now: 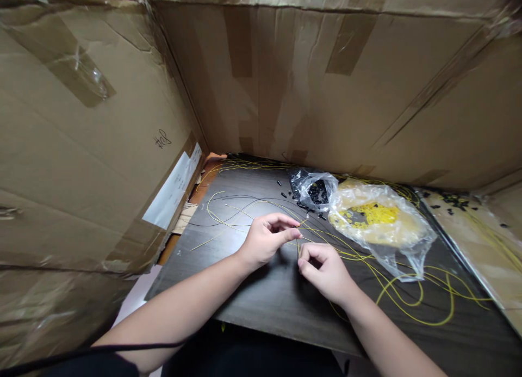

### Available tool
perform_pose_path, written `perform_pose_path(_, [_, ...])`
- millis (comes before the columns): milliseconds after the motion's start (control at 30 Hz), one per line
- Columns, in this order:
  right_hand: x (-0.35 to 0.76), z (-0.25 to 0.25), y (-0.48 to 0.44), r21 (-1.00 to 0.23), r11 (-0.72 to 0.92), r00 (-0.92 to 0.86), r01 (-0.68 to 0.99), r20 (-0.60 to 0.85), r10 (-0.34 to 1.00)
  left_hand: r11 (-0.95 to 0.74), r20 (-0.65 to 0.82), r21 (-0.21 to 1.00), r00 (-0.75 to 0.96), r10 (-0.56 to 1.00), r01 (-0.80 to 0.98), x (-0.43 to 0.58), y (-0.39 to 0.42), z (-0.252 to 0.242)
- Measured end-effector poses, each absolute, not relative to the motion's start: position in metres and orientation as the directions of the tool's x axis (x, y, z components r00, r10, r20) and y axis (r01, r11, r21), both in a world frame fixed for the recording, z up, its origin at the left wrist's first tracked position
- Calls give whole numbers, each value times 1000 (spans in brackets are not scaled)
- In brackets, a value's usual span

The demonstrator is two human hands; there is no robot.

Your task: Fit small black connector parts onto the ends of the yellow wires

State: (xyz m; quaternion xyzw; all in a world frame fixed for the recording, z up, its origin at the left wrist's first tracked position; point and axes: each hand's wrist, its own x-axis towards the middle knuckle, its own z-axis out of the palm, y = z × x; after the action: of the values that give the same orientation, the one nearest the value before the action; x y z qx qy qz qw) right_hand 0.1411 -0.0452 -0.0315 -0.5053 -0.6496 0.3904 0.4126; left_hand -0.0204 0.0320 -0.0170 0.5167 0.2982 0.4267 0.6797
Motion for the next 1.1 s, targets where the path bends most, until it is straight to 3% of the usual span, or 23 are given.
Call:
perform_pose_path(400, [137, -31, -47, -898, 140, -227, 417, 47, 973, 84, 62, 955, 470, 881, -285, -21, 29, -12])
perform_pose_path(667, [140, -28, -50, -884, 172, -251, 434, 65, 966, 50, 81, 966, 480, 874, -254, -22, 27, -11])
perform_pose_path(833, [142, -25, -49, -935, 191, -95, 299, 170, 981, 34, 86, 969, 463, 882, -246, -22, 28, -11])
perform_pose_path(967, [141, -24, -48, -933, 278, -91, 227, 263, 960, 23, 110, 964, 475, 873, -266, -21, 28, -11])
perform_pose_path(1100, [141, -23, -48, -954, 249, -69, 168, 241, 968, 39, 108, 957, 481, 870, -286, -21, 28, -12])
